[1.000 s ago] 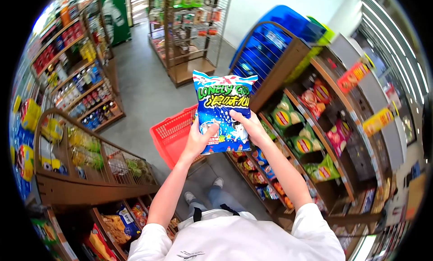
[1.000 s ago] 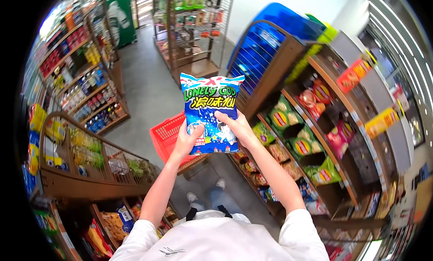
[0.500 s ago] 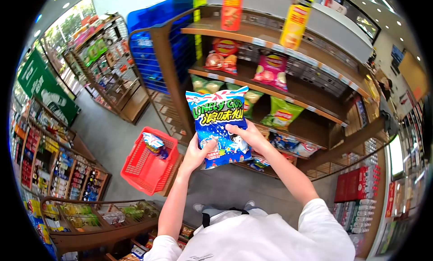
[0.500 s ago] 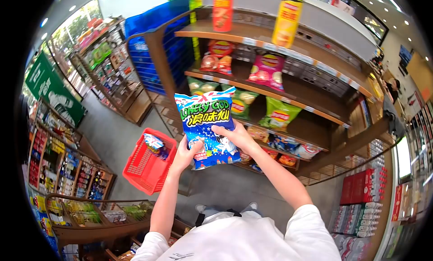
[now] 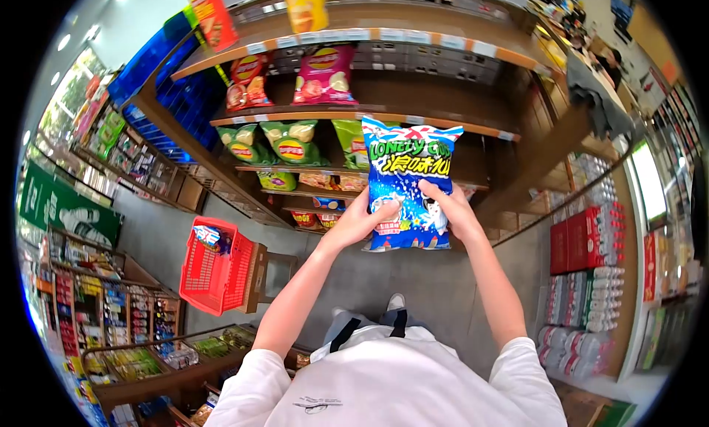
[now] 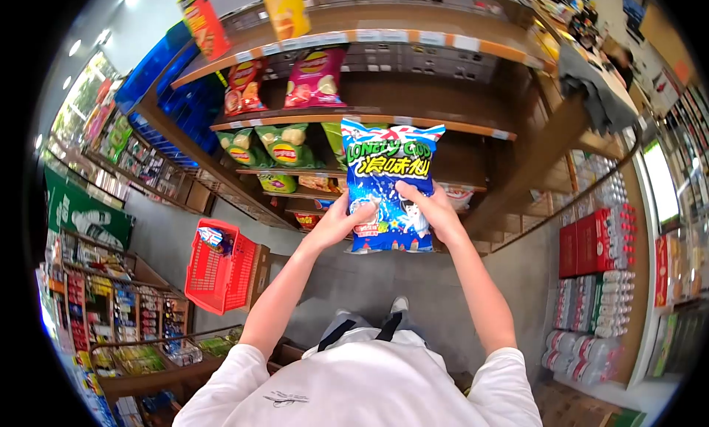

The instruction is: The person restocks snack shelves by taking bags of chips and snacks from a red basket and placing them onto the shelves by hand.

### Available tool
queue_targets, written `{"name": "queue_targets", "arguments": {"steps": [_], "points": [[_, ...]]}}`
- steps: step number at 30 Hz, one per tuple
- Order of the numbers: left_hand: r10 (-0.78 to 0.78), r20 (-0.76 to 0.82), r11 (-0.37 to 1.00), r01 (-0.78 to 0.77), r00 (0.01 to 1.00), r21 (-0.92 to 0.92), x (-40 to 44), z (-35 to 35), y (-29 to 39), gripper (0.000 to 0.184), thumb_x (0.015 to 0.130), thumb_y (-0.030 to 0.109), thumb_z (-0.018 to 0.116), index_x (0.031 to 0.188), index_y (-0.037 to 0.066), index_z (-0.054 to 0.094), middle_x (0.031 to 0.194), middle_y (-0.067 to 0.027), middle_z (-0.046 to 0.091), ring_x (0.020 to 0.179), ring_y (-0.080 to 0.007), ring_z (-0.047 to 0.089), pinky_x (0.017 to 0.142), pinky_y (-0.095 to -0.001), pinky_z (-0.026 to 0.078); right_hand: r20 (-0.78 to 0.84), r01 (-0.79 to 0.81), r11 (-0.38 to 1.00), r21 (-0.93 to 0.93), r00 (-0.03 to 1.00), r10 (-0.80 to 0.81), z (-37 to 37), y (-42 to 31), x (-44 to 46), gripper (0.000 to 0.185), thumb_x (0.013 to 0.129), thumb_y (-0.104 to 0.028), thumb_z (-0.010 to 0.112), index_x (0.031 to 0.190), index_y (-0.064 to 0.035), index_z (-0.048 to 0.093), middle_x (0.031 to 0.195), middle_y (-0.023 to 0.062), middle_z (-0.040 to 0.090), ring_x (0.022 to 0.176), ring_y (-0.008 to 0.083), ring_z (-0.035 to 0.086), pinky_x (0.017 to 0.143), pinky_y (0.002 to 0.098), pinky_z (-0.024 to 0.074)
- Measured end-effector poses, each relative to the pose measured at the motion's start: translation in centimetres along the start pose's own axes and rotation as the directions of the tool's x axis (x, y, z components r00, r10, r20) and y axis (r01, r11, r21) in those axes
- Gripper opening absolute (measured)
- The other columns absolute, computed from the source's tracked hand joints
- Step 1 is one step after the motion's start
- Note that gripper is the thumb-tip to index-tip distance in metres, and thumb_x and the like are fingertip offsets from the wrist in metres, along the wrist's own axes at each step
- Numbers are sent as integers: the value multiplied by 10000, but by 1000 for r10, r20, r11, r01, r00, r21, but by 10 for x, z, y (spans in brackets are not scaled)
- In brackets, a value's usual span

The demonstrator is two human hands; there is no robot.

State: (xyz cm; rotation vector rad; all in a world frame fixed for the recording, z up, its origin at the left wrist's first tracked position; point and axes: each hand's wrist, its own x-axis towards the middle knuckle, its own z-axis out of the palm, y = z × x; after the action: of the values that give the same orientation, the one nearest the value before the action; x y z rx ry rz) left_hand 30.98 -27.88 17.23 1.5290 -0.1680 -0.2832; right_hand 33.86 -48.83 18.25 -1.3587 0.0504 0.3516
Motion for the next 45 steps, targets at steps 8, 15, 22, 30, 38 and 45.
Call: {"name": "queue_targets", "arguments": {"steps": [8,15,22,30,38,45], "points": [[20,194,991,-45,981,125,9,33,16,601,844,387,676,1203,-55,484,1092,-132,619,964,-154,602,852,-310,493,-114,15,1000,-4,993,-15,-30,-14,-54,555,816,-328,714,1193,25,510,1093,92,617,942,135,605,823,292,501],[79,281,988,-112,956,103,-13,28,6,577,773,310,752,1151,-65,529,1017,-130,652,900,-151,625,810,-311,507,-183,106,978,-181,973,-139,-17,-7,-90,611,770,-263,769,1232,24,490,1116,100,614,985,149,591,872,297,479],[203,331,978,-207,922,-22,-33,42,-25,714,778,281,756,1309,-32,396,1158,-141,591,1013,-178,591,889,-324,475,-283,9,938,-348,952,-114,-23,11,-125,698,714,-271,808,1250,31,478,1140,110,606,1007,170,591,891,314,476],[102,291,993,-113,951,21,-19,42,-49,565,833,254,702,1271,-11,463,1154,-114,594,984,-158,597,849,-310,489,-238,-22,935,-354,969,-67,-42,28,-112,701,675,-210,836,1228,37,483,1118,110,616,1002,167,592,891,317,472],[-93,266,994,105,959,-32,-20,51,-140,471,764,156,756,1149,-22,551,1094,-101,624,991,-148,576,872,-315,480,-133,-7,875,-484,989,-66,-80,105,-91,692,629,-180,862,1192,8,506,1136,98,599,1058,158,552,938,331,450],[-492,238,871,472,838,140,-18,14,-187,592,815,304,727,1240,-33,490,1189,-121,582,1076,-193,557,951,-340,441,96,-186,930,-318,969,227,-106,219,-21,714,625,-237,860,1201,10,517,1139,122,610,1006,213,597,903,358,475]]}}
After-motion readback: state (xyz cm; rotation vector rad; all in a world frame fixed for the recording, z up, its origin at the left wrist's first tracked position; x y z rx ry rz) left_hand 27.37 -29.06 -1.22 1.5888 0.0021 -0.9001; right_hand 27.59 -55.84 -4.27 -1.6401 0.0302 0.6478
